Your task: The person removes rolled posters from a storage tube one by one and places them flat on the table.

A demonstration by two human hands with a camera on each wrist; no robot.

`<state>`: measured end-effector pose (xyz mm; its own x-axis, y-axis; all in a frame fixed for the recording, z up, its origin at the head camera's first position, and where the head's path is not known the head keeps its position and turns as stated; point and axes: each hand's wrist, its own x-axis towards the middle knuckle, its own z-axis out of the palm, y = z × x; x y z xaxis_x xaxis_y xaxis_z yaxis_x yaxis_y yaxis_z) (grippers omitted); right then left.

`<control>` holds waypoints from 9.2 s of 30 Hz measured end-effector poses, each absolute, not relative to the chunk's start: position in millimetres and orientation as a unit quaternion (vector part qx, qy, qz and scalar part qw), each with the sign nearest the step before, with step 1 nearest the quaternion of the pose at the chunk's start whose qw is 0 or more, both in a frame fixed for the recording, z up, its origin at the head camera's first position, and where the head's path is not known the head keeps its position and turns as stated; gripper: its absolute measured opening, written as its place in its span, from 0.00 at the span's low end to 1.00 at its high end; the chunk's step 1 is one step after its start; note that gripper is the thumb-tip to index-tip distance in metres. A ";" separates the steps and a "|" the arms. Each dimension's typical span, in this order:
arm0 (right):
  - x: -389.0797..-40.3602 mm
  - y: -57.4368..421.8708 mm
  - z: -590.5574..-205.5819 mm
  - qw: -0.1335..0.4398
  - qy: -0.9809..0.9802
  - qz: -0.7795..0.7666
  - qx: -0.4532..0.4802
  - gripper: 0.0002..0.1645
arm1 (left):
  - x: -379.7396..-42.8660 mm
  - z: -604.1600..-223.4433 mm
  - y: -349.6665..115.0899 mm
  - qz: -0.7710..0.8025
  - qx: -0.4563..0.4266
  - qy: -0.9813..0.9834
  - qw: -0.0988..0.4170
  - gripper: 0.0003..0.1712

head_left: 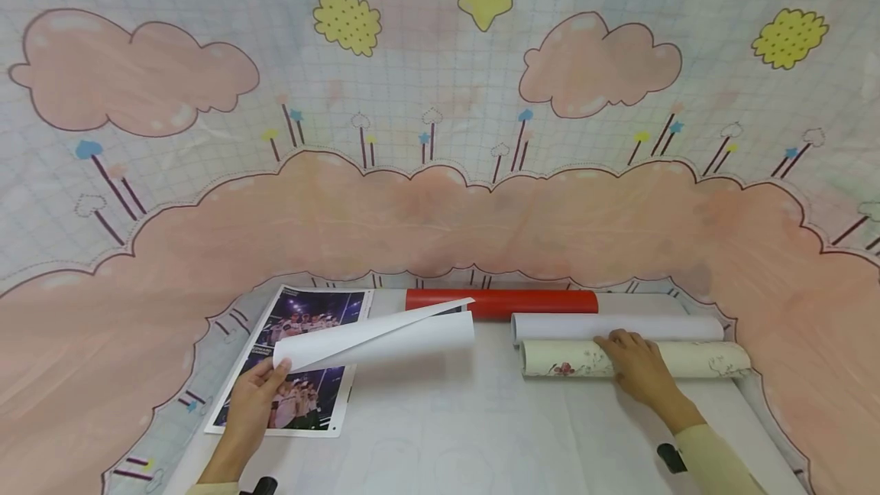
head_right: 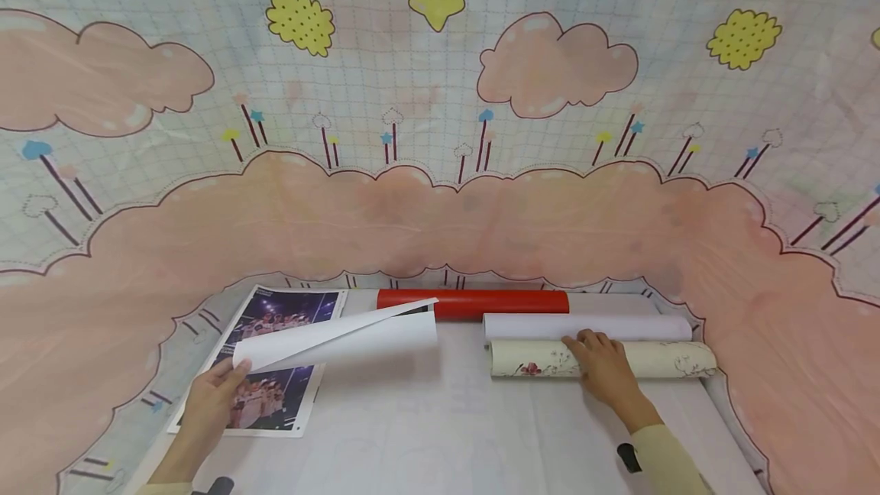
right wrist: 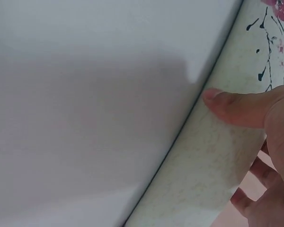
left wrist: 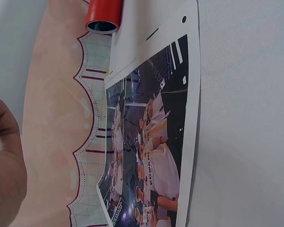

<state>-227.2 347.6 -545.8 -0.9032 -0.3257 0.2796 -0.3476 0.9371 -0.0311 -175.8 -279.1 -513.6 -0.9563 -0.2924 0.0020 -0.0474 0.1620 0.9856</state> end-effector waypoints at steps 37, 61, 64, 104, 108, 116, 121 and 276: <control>-254.7 343.1 -537.5 0.094 -0.987 0.062 0.117 0.43 | -178.7 -518.2 -277.2 -0.631 0.117 -0.763 0.082 0.27; -202.9 258.1 -469.7 0.328 -0.909 0.166 0.197 0.32 | -189.7 -495.2 -210.8 -0.640 0.023 -0.760 0.111 0.18; -200.2 243.0 -463.3 0.325 -0.907 0.165 0.212 0.32 | -193.3 -495.2 -194.6 -0.634 0.000 -0.763 0.122 0.15; -215.4 195.7 -454.0 0.251 -0.899 0.105 0.343 0.19 | -177.0 -490.2 -146.5 -0.574 -0.112 -0.793 0.172 0.04; -216.6 198.8 -455.9 0.279 -0.895 0.093 0.336 0.15 | -182.6 -504.1 -152.5 -0.584 -0.133 -0.783 0.170 0.04; -212.8 204.6 -456.8 0.266 -0.906 0.121 0.305 0.11 | -186.1 -509.0 -159.1 -0.601 -0.193 -0.759 0.159 0.04; -212.0 206.0 -462.3 0.274 -0.899 0.168 0.297 0.11 | -187.5 -512.4 -158.5 -0.621 -0.210 -0.738 0.160 0.04; -199.1 174.4 -584.1 0.090 -0.940 0.315 0.097 0.33 | -157.9 -572.7 -164.6 -0.193 -0.187 -0.959 0.089 0.35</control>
